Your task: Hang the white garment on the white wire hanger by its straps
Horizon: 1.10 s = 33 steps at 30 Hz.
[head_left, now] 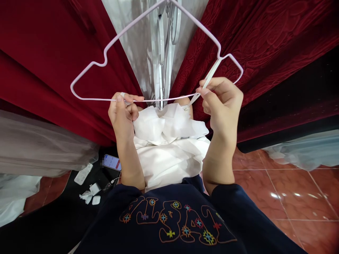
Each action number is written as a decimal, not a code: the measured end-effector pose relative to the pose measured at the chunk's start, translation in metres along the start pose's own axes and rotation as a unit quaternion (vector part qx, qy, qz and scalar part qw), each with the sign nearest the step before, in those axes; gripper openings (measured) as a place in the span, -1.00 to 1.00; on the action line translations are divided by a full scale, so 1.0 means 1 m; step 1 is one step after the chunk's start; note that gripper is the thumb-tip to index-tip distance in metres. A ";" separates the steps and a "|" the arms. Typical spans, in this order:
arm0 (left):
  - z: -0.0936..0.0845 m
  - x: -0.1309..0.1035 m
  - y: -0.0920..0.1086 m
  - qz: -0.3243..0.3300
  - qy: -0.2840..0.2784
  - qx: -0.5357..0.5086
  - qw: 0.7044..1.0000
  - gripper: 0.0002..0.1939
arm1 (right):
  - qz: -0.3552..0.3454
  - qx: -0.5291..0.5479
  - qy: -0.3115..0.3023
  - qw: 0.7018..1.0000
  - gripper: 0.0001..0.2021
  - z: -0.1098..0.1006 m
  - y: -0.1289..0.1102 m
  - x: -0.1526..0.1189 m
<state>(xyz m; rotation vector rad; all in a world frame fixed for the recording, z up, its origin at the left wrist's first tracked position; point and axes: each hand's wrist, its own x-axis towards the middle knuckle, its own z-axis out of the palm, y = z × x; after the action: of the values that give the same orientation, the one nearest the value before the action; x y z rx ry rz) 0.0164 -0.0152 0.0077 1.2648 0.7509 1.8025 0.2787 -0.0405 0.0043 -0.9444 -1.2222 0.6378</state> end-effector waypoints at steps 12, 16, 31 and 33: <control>0.000 -0.001 0.002 -0.015 0.001 -0.012 1.000 -0.42 | -0.150 0.151 0.377 0.901 -0.70 -0.040 0.036 0.050; 0.000 -0.001 0.000 -0.022 -0.012 -0.008 1.000 -0.40 | -0.211 0.093 0.299 0.926 -0.83 -0.022 0.019 0.019; -0.008 -0.010 0.011 -0.068 -0.093 0.013 0.993 -0.71 | -0.136 -0.165 -0.045 0.976 -0.67 0.028 -0.003 -0.014; -0.018 -0.010 0.015 -0.038 -0.072 0.027 0.996 -0.80 | -0.139 -0.162 -0.038 0.976 -0.67 0.022 -0.003 -0.012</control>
<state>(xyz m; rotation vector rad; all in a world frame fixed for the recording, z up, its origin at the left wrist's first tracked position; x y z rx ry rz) -0.0029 -0.0320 0.0089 1.3667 0.7602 1.6225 0.2545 -0.0465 0.0024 -0.9978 -1.5238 0.2575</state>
